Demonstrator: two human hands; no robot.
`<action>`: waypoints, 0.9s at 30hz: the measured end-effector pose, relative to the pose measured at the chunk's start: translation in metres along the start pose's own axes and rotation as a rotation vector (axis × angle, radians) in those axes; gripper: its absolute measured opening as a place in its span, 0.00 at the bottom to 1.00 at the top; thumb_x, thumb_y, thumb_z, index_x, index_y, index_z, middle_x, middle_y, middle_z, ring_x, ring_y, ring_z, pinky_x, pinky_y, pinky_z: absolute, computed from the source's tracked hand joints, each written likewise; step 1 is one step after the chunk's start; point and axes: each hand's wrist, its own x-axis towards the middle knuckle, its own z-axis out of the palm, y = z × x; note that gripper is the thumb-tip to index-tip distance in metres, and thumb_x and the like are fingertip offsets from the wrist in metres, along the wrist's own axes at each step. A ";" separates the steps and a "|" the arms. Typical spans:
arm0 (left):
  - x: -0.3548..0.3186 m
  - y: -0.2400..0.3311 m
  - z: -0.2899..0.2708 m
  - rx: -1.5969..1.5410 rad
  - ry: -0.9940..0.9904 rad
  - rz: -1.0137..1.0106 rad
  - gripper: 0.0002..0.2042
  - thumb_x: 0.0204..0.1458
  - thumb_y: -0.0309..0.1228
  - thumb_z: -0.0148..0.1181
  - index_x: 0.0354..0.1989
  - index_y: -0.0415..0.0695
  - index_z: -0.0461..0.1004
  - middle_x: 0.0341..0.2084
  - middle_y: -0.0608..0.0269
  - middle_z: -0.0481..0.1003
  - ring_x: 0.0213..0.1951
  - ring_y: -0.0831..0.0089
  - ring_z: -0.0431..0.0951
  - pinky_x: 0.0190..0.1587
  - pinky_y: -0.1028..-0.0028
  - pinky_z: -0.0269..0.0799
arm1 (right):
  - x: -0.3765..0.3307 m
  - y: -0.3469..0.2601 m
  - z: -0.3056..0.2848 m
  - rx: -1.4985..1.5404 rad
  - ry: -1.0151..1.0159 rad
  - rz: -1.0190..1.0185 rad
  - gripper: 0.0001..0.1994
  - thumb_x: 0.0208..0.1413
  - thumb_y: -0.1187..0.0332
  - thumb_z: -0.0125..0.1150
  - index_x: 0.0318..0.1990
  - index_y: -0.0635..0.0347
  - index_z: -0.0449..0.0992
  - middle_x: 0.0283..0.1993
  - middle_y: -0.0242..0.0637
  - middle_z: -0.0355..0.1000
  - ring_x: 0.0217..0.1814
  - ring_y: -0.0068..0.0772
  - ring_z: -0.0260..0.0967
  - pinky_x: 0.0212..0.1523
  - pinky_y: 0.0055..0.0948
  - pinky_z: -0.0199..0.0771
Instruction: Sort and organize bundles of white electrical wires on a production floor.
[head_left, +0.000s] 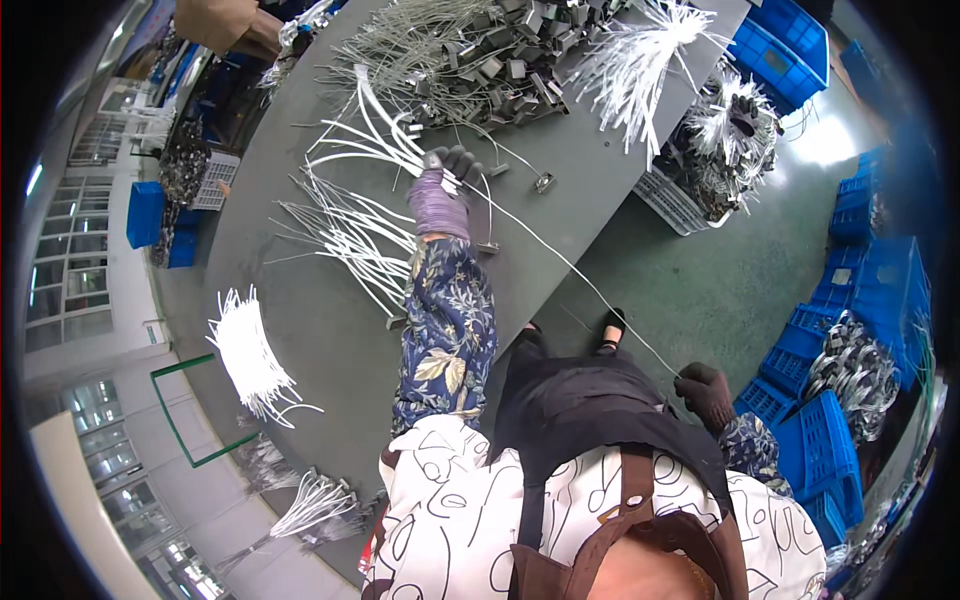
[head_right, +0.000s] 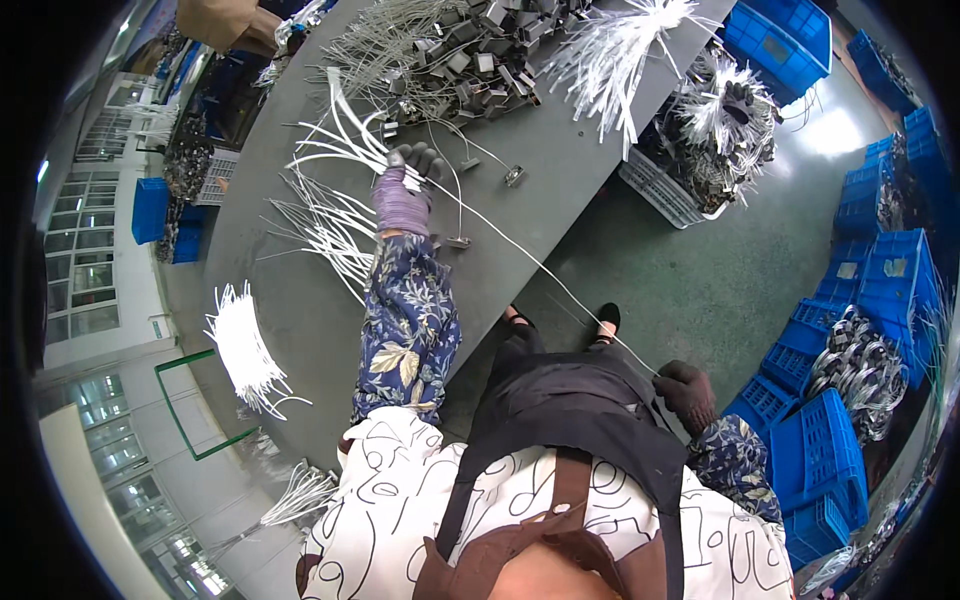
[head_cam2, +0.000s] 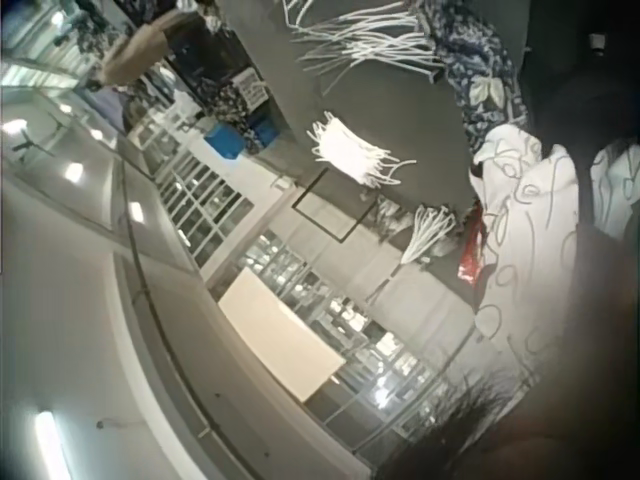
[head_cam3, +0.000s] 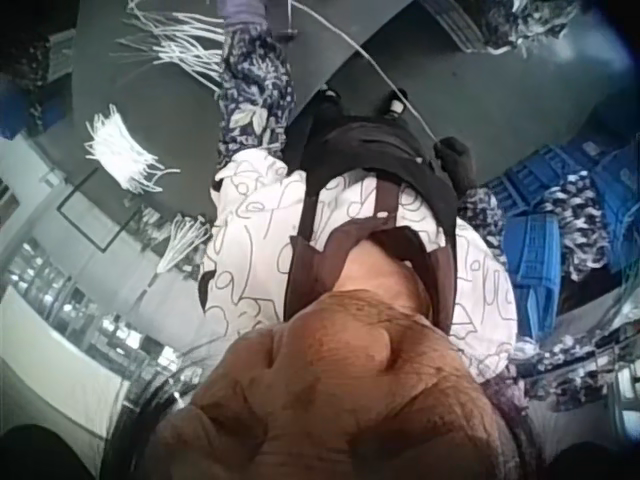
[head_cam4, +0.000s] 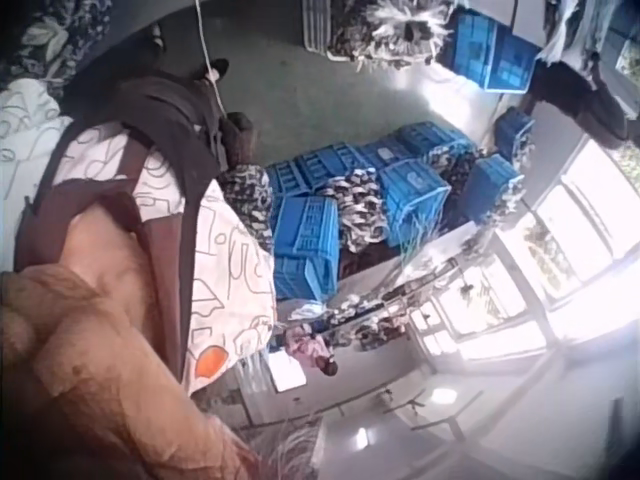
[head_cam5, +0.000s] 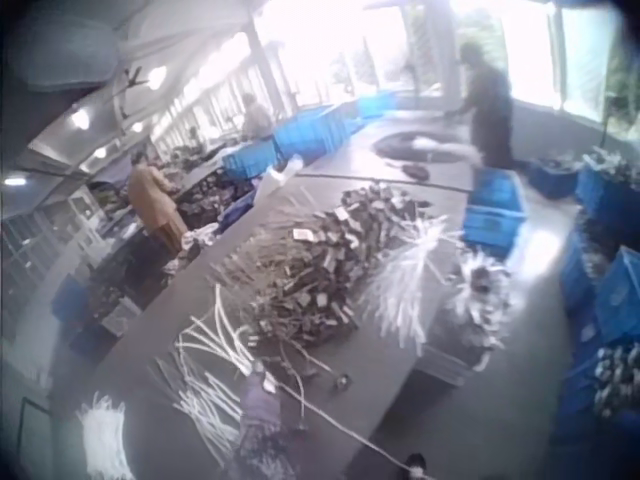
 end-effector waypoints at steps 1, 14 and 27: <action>-0.010 0.017 0.003 0.017 0.012 0.040 0.09 0.56 0.34 0.52 0.38 0.42 0.69 0.37 0.53 0.75 0.40 0.59 0.76 0.43 0.57 0.76 | 0.002 -0.001 0.001 0.018 -0.018 -0.033 0.10 0.45 0.66 0.57 0.30 0.64 0.75 0.22 0.32 0.69 0.20 0.20 0.62 0.21 0.23 0.62; -0.081 -0.097 -0.009 0.303 -0.178 -0.207 0.08 0.55 0.33 0.51 0.35 0.41 0.71 0.27 0.56 0.75 0.27 0.65 0.76 0.31 0.67 0.76 | 0.027 -0.045 0.037 0.243 -0.124 -0.165 0.07 0.45 0.67 0.59 0.29 0.60 0.73 0.21 0.28 0.67 0.18 0.17 0.58 0.18 0.19 0.55; -0.087 0.004 -0.068 0.668 0.312 0.144 0.08 0.49 0.31 0.59 0.30 0.39 0.72 0.18 0.61 0.74 0.14 0.75 0.72 0.18 0.77 0.71 | 0.057 -0.215 0.144 -0.078 -0.422 -0.749 0.34 0.48 0.58 0.62 0.59 0.65 0.58 0.57 0.53 0.61 0.56 0.46 0.63 0.56 0.38 0.63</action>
